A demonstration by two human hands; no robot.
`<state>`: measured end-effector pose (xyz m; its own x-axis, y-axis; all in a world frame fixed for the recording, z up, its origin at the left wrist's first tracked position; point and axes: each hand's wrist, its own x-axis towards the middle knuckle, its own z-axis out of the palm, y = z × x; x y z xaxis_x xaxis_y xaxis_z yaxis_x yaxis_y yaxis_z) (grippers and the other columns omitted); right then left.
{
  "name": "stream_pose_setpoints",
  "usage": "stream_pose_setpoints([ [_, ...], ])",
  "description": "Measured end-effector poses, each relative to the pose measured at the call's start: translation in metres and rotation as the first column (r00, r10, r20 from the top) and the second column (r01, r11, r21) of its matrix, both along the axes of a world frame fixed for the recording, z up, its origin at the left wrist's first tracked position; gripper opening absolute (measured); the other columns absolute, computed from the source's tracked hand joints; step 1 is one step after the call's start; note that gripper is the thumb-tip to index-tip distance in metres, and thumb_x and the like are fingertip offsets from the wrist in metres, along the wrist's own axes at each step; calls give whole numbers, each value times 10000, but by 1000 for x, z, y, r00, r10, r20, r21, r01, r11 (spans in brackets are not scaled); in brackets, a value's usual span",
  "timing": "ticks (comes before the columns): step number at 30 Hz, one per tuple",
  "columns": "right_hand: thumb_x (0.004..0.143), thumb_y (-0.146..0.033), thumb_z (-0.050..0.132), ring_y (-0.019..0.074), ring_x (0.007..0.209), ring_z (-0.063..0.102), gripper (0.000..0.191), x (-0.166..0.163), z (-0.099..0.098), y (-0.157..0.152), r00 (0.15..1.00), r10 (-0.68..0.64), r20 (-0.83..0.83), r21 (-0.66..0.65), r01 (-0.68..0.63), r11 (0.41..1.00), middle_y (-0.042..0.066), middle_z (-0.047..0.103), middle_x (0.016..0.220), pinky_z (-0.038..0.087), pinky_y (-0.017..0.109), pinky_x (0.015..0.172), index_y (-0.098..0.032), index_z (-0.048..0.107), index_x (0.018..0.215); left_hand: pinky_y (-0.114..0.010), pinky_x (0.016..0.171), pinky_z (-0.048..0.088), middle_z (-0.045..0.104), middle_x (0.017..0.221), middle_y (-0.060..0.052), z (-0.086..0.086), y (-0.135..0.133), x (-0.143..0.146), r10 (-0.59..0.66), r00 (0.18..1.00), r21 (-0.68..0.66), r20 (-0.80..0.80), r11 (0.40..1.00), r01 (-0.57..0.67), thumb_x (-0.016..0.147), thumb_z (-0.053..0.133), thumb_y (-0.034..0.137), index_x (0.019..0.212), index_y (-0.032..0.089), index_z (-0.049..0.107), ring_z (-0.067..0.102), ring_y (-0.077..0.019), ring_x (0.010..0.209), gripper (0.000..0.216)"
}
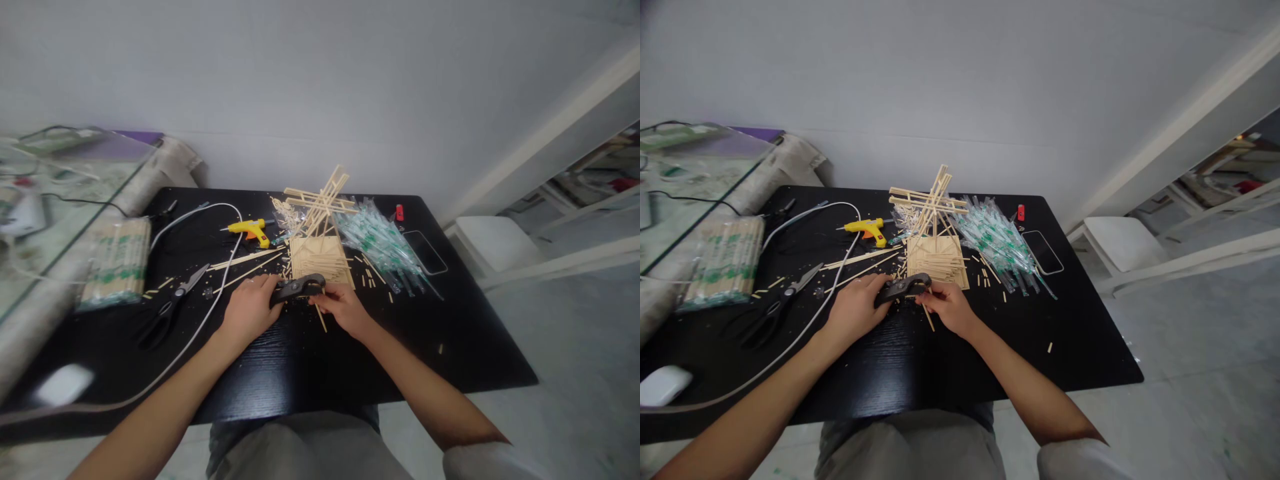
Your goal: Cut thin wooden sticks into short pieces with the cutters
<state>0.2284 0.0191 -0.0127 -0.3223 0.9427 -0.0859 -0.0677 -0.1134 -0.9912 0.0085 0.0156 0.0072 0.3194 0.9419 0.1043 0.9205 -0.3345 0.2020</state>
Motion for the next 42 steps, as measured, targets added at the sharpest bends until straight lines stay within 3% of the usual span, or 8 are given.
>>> stream_pose_setpoints([
  [9, 800, -534, 737, 118, 568, 428, 383, 0, 5, -1, 999, 9, 44, 23, -10, 1000, -12, 549, 624, 347, 270, 569, -162, 701, 721, -352, 791, 506, 733, 1065, -91, 5, 0, 2, 23, 1000, -94, -20, 995, -24, 859, 607, 240, 1098, 207, 637, 699, -280, 946, 243],
  [14, 810, -519, 745, 113, 582, 439, 370, 0, 2, -1, 1000, 0, 27, 26, -1, 1000, -9, 579, 651, 355, 263, 574, -159, 716, 731, -315, 694, 476, 752, 917, -86, 5, 0, 3, 57, 998, -151, -13, 987, -58, 900, 569, 286, 998, 206, 661, 716, -263, 829, 157],
  [18, 800, -511, 765, 111, 597, 463, 361, 0, 1, 0, 1000, 1, 16, 2, -1, 1000, 16, 653, 742, 354, 258, 563, -151, 750, 829, -295, 680, 453, 728, 786, -59, 1, 2, 2, 96, 978, -199, 184, 978, -59, 913, 564, 325, 890, 193, 683, 687, -227, 734, 179],
  [23, 792, -538, 770, 96, 558, 464, 398, -2, 4, -1, 998, 7, -62, -53, -10, 999, 21, 684, 774, 357, 249, 533, -160, 705, 899, -276, 703, 468, 711, 763, -13, -6, 4, 6, 168, 750, -318, 640, 946, 60, 924, 562, 528, 801, 170, 708, 632, -183, 728, 405],
  [28, 814, -549, 749, 109, 578, 538, 404, -4, 3, -1, 989, -8, -149, -102, -8, 995, 20, 684, 753, 359, 237, 518, -178, 630, 920, -275, 669, 475, 691, 691, -6, -10, -2, 14, 233, 599, -397, 766, 904, 156, 845, 671, 557, 850, 170, 757, 613, -174, 671, 397],
  [32, 846, -565, 709, 110, 571, 539, 406, -4, 2, 0, 989, 1, -149, -83, -14, 996, 12, 663, 726, 353, 233, 503, -177, 618, 926, -241, 542, 396, 527, 502, 39, -8, -6, 16, 261, 608, -417, 749, 900, 128, 858, 650, 564, 764, 162, 733, 493, -124, 508, 421],
  [38, 890, -538, 675, 70, 510, 423, 395, -5, 0, -2, 993, 63, -105, -36, -67, 997, -2, 638, 722, 298, 226, 491, -148, 663, 955, -236, 651, 419, 653, 726, 10, -1, -3, 10, 86, 761, -173, 643, 984, 35, 908, 599, 385, 841, 173, 690, 546, -130, 654, 240],
  [42, 853, -584, 696, 66, 507, 390, 464, -7, -2, -5, 988, 130, -87, -103, -139, 985, -13, 594, 690, 272, 228, 487, -128, 702, 934, -242, 665, 431, 639, 736, 13, -4, -2, 8, 92, 739, -181, 667, 983, 41, 914, 600, 402, 849, 176, 665, 553, -134, 677, 244],
])
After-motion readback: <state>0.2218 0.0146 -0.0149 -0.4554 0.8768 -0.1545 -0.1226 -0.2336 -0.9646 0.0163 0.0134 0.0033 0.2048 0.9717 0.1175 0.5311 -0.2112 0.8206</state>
